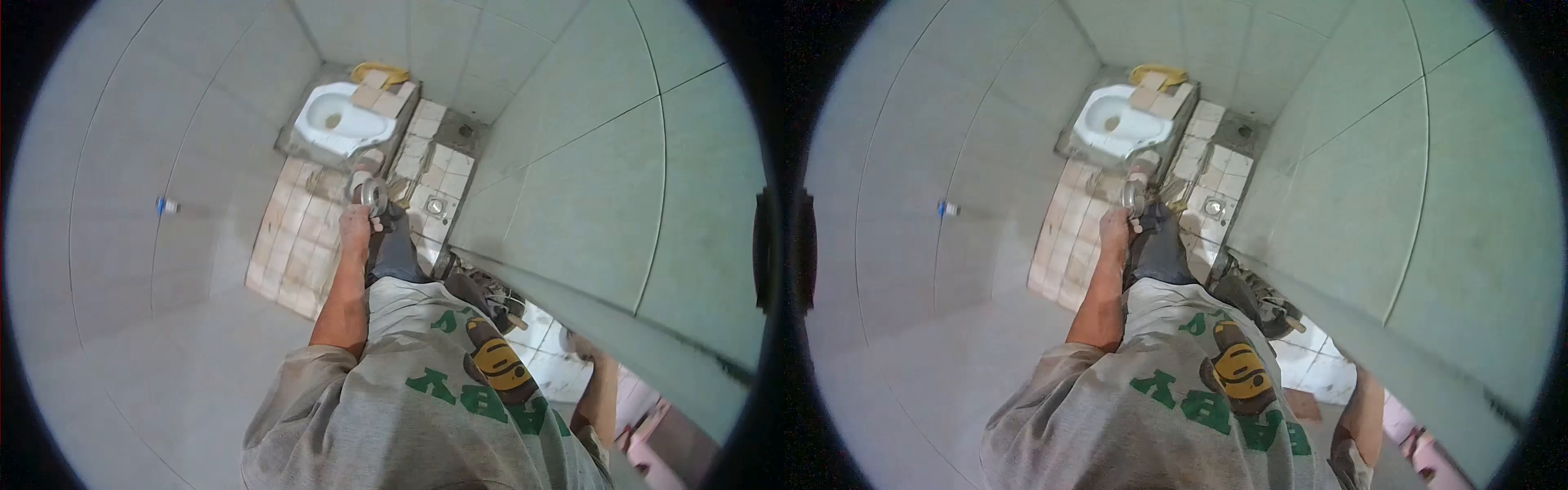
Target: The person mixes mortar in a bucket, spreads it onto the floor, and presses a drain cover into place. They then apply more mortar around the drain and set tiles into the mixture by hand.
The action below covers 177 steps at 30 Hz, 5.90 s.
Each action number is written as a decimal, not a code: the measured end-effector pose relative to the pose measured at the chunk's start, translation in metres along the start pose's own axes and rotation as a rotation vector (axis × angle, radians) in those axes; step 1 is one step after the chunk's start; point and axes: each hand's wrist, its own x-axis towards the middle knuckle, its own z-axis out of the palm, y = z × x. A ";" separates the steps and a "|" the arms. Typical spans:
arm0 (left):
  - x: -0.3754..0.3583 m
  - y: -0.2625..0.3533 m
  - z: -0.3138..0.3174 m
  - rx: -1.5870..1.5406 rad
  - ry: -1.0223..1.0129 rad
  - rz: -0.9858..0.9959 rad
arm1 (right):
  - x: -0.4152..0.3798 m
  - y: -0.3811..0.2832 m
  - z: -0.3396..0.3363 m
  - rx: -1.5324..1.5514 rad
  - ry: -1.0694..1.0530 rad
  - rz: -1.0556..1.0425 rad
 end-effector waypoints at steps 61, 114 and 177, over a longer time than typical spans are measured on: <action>0.378 -0.173 0.393 1.888 -2.292 0.568 | 0.131 -0.050 0.577 0.896 0.825 1.799; 0.623 0.016 0.337 0.534 -1.084 0.102 | 0.222 -0.390 -0.049 -0.402 1.080 1.117; 0.957 -0.041 0.013 0.905 0.288 0.146 | 0.635 -0.305 0.193 1.461 0.521 0.463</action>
